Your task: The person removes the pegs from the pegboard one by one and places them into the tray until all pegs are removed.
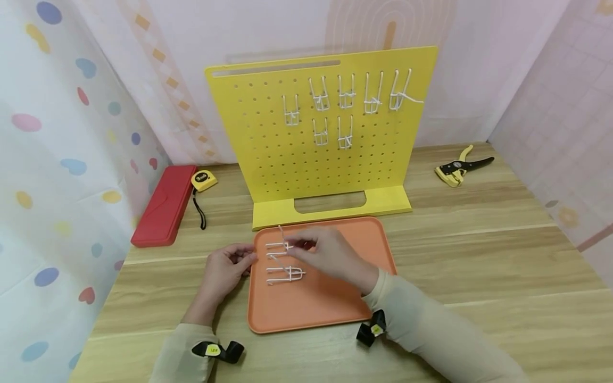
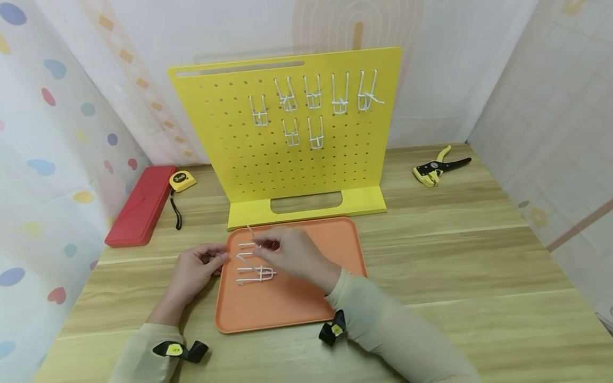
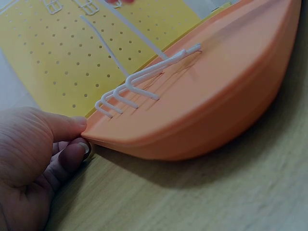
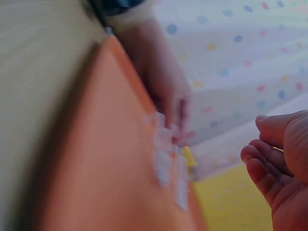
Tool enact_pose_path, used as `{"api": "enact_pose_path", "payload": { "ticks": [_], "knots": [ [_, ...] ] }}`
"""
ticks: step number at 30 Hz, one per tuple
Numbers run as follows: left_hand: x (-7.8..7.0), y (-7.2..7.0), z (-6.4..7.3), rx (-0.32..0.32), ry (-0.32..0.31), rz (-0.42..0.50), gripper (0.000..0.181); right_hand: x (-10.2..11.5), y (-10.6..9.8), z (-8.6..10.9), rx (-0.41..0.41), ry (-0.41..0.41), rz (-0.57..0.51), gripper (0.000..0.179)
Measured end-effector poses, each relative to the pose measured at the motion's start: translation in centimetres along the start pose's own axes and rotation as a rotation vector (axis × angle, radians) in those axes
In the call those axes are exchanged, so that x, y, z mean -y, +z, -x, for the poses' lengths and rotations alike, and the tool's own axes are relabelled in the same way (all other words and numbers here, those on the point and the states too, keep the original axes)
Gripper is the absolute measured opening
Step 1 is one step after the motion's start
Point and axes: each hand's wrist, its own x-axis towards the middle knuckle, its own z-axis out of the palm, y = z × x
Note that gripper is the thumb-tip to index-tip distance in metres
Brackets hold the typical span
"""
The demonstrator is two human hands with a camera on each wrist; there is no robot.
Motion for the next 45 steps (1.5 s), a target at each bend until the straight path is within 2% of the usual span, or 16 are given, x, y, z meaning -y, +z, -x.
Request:
{"api": "enact_pose_path", "payload": {
  "ticks": [5, 9, 12, 14, 16, 19, 22, 31, 37, 45],
  "knots": [
    [0.0, 0.0, 0.0, -0.005, -0.001, -0.006, 0.021, -0.2, -5.4, -0.9, -0.116, 0.012, 0.002, 0.019],
    [0.1, 0.0, 0.0, -0.001, 0.001, -0.005, 0.021, -1.3, -10.7, -1.6, -0.260, 0.100, 0.035, 0.018],
    [0.1, 0.0, 0.0, -0.002, -0.001, -0.005, 0.021, -2.1, -14.8, -2.1, -0.372, 0.182, 0.014, 0.021],
    [0.1, 0.0, 0.0, -0.002, 0.000, -0.011, 0.022, -2.4, -17.3, -2.5, -0.445, 0.227, -0.042, 0.025],
    [0.1, 0.0, 0.0, -0.001, -0.002, -0.011, 0.022, -2.6, -19.3, -2.8, -0.520, 0.251, -0.145, 0.029],
    [0.2, 0.0, 0.1, 0.000, -0.001, -0.009, 0.023, -2.6, -21.4, -3.5, -0.617, 0.248, -0.306, 0.033],
    [0.2, 0.0, 0.1, -0.003, -0.002, -0.004, 0.022, -2.5, -22.6, -4.3, -0.682, 0.221, -0.403, 0.036],
    [0.1, 0.1, 0.2, -0.007, 0.005, 0.011, 0.021, -1.8, -22.4, -6.1, -0.755, 0.156, -0.465, 0.029],
    [0.1, 0.0, 0.1, -0.009, 0.002, 0.012, 0.020, -2.0, -22.1, -6.6, -0.778, 0.133, -0.448, 0.028],
    [-0.1, 0.0, 0.1, -0.004, -0.004, -0.004, 0.021, -2.3, -22.3, -6.9, -0.803, 0.162, -0.420, 0.025]
  ]
}}
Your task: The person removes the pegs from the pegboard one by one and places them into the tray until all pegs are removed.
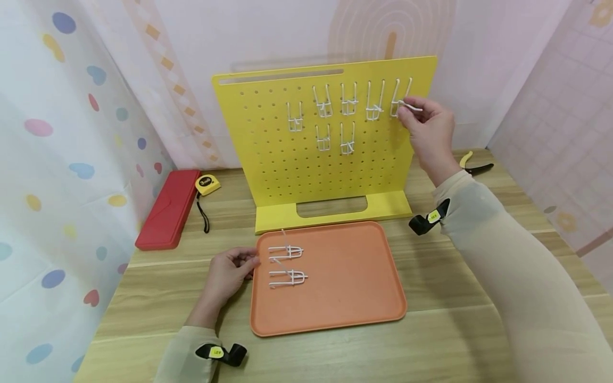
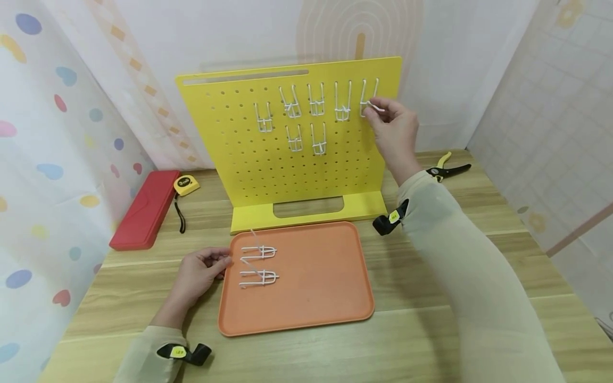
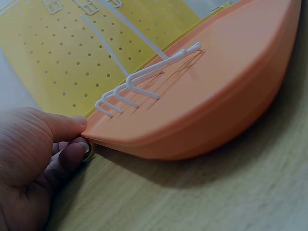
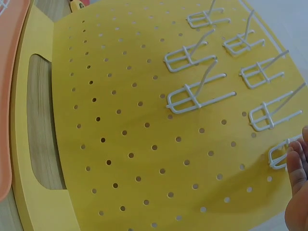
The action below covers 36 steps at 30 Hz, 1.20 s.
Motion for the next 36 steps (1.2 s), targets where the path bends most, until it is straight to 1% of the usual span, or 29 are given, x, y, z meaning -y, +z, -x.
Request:
{"api": "enact_pose_path", "payload": {
  "ticks": [3, 10, 18, 22, 25, 30, 36],
  "knots": [
    [-0.1, 0.0, 0.0, -0.003, 0.006, -0.005, 0.020, 0.1, -0.1, 0.0, -0.005, 0.016, -0.012, 0.026],
    [0.0, 0.0, 0.0, -0.006, 0.015, 0.000, 0.019, -0.1, -0.1, 0.0, -0.009, -0.009, -0.002, 0.024],
    [0.1, 0.1, 0.1, -0.004, 0.004, -0.001, 0.019, 0.0, -0.1, 0.2, -0.018, -0.048, -0.060, 0.023],
    [0.2, 0.1, 0.1, -0.005, 0.002, -0.001, 0.019, 0.4, -0.2, 0.5, -0.015, -0.042, -0.084, 0.023],
    [0.2, 0.0, 0.1, -0.006, 0.003, -0.005, 0.019, 0.6, -0.4, 0.7, -0.012, -0.057, -0.097, 0.024],
    [0.2, 0.0, 0.1, -0.005, -0.001, -0.007, 0.020, 0.9, -0.6, 1.8, 0.022, -0.099, -0.125, 0.023],
    [0.0, 0.0, 0.0, -0.010, 0.006, -0.020, 0.019, 0.6, -1.2, 4.2, 0.082, -0.153, -0.164, 0.023]
  ]
}}
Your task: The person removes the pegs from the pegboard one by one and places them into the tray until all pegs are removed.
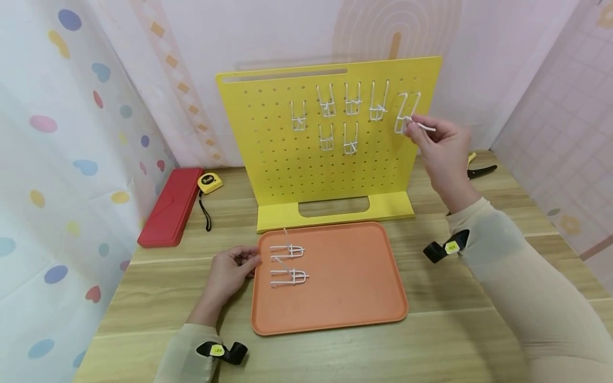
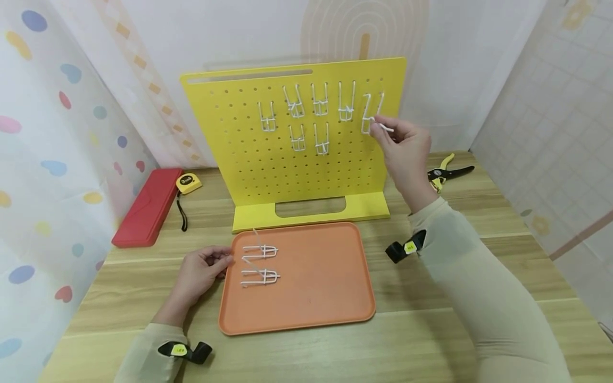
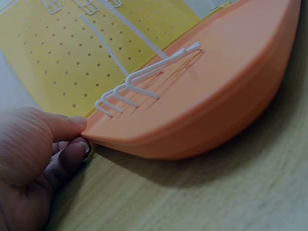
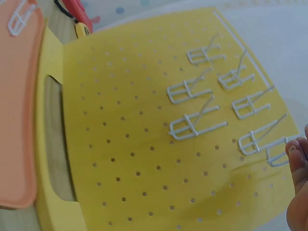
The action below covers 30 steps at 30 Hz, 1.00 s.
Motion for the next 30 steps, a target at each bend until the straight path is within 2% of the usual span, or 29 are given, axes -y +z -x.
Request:
{"api": "enact_pose_path", "payload": {
  "ticks": [9, 15, 19, 24, 27, 30],
  "knots": [
    [0.0, 0.0, 0.0, 0.006, -0.012, -0.001, 0.019, -0.6, -0.9, 4.3, 0.087, 0.021, 0.052, 0.024],
    [-0.2, -0.1, 0.0, 0.004, 0.006, 0.004, 0.019, -1.4, -1.1, 7.4, 0.152, 0.013, 0.195, 0.022],
    [-0.3, -0.1, -0.1, 0.006, 0.006, -0.001, 0.019, -1.4, -0.5, 9.7, 0.215, 0.037, 0.314, 0.017],
    [-0.2, -0.1, -0.2, 0.006, 0.006, -0.011, 0.019, -1.1, 1.1, 12.5, 0.333, 0.018, 0.395, 0.011],
    [-0.2, -0.1, -0.2, 0.005, 0.009, -0.015, 0.019, -2.2, 1.7, 14.0, 0.428, -0.026, 0.385, 0.012],
    [-0.1, -0.1, -0.2, 0.005, 0.007, -0.014, 0.019, -3.8, 2.1, 15.4, 0.536, -0.036, 0.400, 0.014]
  ]
}}
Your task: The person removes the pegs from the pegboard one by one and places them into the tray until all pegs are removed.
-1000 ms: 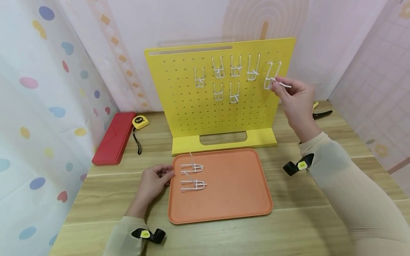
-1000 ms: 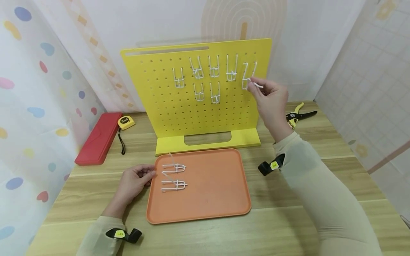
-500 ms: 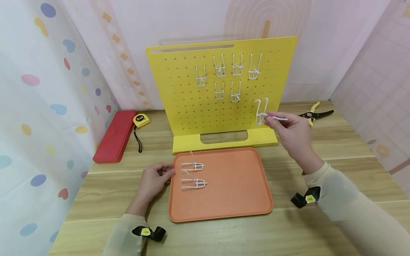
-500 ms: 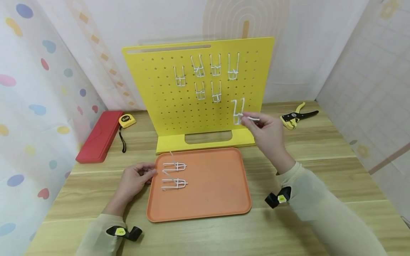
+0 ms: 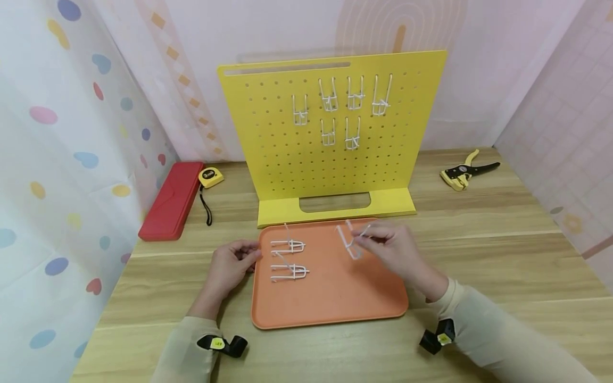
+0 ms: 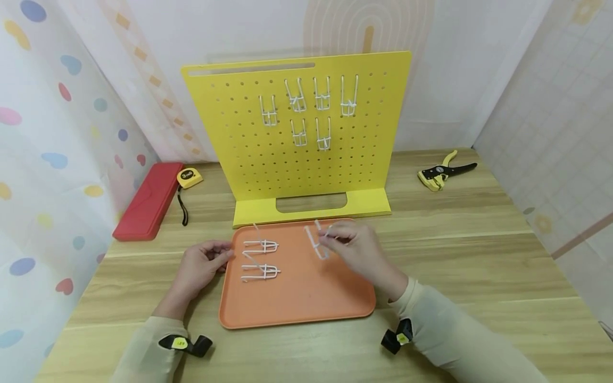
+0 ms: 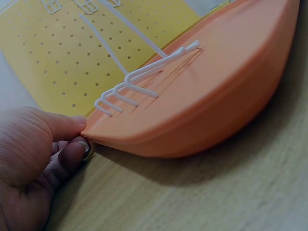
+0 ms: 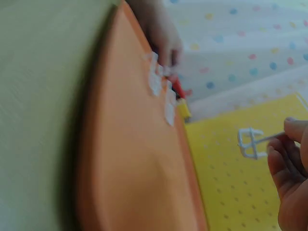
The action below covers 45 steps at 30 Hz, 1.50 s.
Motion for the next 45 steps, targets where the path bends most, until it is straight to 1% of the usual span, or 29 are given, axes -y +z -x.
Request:
{"api": "enact_pose_path", "payload": {
  "ticks": [3, 5, 8, 13, 18, 22, 26, 31, 35, 40, 45],
  "knots": [
    [0.0, 0.0, 0.0, -0.004, 0.002, 0.006, 0.019, -0.8, 1.6, 0.7, 0.128, 0.003, 0.000, 0.015],
    [0.0, 0.0, -0.1, -0.008, 0.006, 0.010, 0.019, -0.8, 2.7, 0.9, 0.211, -0.007, 0.004, 0.013],
    [0.0, -0.1, -0.1, -0.010, 0.014, 0.008, 0.018, -0.5, 4.2, 0.9, 0.311, -0.054, -0.004, 0.012],
    [0.1, 0.0, -0.1, -0.003, 0.006, 0.011, 0.019, 0.1, 6.5, 0.5, 0.400, -0.139, 0.032, 0.012],
    [0.1, 0.1, -0.1, 0.002, -0.005, 0.011, 0.020, 0.9, 8.3, 0.1, 0.477, -0.168, 0.067, 0.013],
    [0.0, 0.1, -0.1, -0.003, -0.008, 0.007, 0.019, 1.1, 9.6, 0.0, 0.525, -0.163, 0.081, 0.015],
    [-0.1, 0.1, -0.1, -0.002, -0.009, 0.006, 0.018, 1.1, 10.6, -0.2, 0.566, -0.134, 0.094, 0.016],
    [0.0, 0.1, -0.1, 0.000, -0.005, 0.015, 0.018, 0.7, 11.3, -0.1, 0.576, -0.132, 0.111, 0.016],
    [0.0, 0.1, 0.0, 0.003, 0.003, 0.030, 0.018, 0.4, 11.5, -0.1, 0.572, -0.137, 0.125, 0.015],
    [0.0, 0.0, 0.0, 0.002, 0.013, 0.033, 0.019, 0.4, 11.3, -0.1, 0.578, -0.117, 0.129, 0.014],
    [0.0, 0.0, 0.0, 0.001, 0.002, 0.029, 0.019, 0.3, 11.0, 0.0, 0.591, -0.111, 0.144, 0.014]
  ]
}}
